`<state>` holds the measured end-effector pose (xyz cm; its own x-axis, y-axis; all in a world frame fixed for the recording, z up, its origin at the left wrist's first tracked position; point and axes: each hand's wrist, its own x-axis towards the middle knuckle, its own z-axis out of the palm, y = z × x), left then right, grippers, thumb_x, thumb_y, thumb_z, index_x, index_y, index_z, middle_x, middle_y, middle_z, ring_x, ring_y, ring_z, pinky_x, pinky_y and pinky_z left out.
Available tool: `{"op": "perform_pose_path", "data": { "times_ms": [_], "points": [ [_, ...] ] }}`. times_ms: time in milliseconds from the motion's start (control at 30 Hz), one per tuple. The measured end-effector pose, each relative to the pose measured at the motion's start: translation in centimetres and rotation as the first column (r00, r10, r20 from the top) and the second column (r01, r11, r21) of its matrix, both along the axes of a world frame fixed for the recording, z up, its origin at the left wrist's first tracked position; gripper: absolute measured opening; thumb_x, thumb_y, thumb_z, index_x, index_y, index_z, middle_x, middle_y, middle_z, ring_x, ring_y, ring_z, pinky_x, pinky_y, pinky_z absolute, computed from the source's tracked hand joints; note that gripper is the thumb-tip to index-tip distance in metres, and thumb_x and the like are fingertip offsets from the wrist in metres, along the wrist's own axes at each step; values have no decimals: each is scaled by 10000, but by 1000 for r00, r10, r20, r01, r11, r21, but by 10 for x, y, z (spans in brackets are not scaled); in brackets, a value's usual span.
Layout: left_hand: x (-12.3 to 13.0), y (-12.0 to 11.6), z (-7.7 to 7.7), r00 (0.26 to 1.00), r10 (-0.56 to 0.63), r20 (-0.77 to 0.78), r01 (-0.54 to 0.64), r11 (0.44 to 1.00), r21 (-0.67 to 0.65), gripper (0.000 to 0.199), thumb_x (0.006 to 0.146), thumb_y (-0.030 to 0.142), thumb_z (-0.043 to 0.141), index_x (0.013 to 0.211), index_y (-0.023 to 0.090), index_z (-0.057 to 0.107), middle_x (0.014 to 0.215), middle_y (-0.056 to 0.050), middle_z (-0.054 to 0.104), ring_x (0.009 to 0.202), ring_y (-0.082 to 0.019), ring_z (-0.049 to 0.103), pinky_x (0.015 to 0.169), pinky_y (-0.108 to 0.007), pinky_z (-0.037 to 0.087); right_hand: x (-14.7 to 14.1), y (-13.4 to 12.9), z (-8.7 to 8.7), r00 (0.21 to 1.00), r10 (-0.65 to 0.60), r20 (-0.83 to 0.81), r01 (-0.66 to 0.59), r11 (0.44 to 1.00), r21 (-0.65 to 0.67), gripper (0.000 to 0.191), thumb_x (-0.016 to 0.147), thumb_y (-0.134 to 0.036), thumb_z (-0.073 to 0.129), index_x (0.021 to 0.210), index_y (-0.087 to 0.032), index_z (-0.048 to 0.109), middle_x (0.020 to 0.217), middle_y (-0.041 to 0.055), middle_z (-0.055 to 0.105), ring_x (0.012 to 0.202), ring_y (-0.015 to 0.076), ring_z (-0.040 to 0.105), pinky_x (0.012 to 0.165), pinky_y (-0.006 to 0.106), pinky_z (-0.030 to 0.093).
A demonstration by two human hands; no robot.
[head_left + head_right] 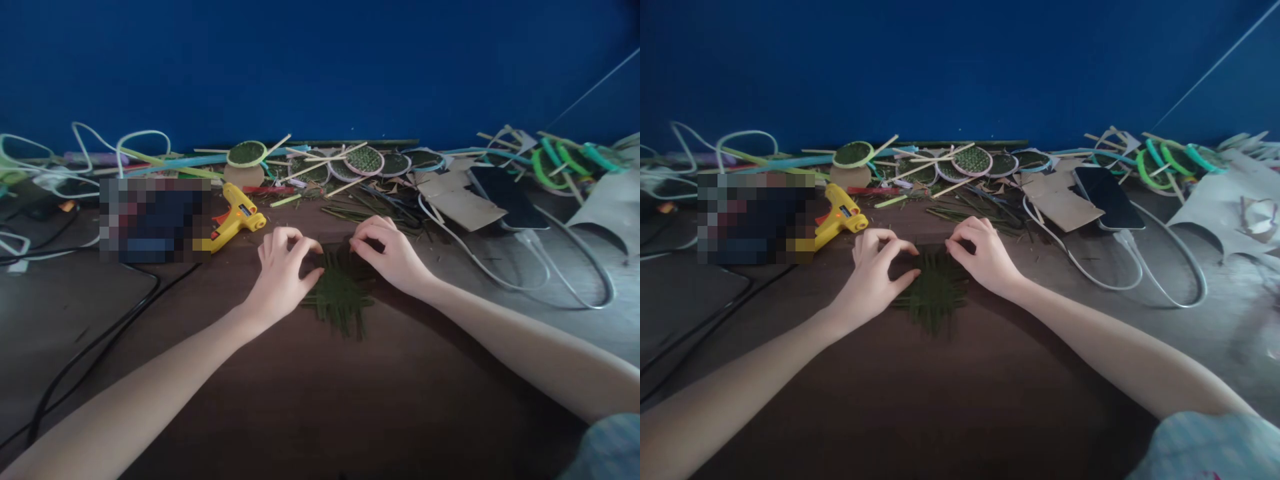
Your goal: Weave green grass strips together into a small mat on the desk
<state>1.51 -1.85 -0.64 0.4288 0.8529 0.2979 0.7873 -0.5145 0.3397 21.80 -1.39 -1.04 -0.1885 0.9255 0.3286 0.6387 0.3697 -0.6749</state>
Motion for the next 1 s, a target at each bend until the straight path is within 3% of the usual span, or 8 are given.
{"op": "perform_pose_path", "data": {
  "times_ms": [233,667,1000],
  "points": [
    [0,0,0,1000,-4,1,4,1000,-3,208,750,199,631,923,219,519,992,-52,372,965,-234,394,860,-435,350,0,0,-2,1000,-13,-3,13,1000,9,133,783,-234,546,653,-204,553,808,38,567,846,195,493,808,385,387],
    [0,2,3,997,-69,20,70,996,-57,189,769,178,615,906,192,485,972,-46,488,943,-224,445,818,-390,376,0,-3,1,996,81,42,-82,996,27,112,752,-218,580,641,-208,574,858,30,557,867,191,480,835,402,373],
    [-1,3,1,989,-106,103,117,988,-103,244,749,147,640,922,188,473,853,-11,565,846,-182,519,771,-343,427,0,-3,2,990,107,91,-108,994,15,104,732,-219,602,629,-215,586,884,34,557,896,204,472,853,422,363]
  ]
}}
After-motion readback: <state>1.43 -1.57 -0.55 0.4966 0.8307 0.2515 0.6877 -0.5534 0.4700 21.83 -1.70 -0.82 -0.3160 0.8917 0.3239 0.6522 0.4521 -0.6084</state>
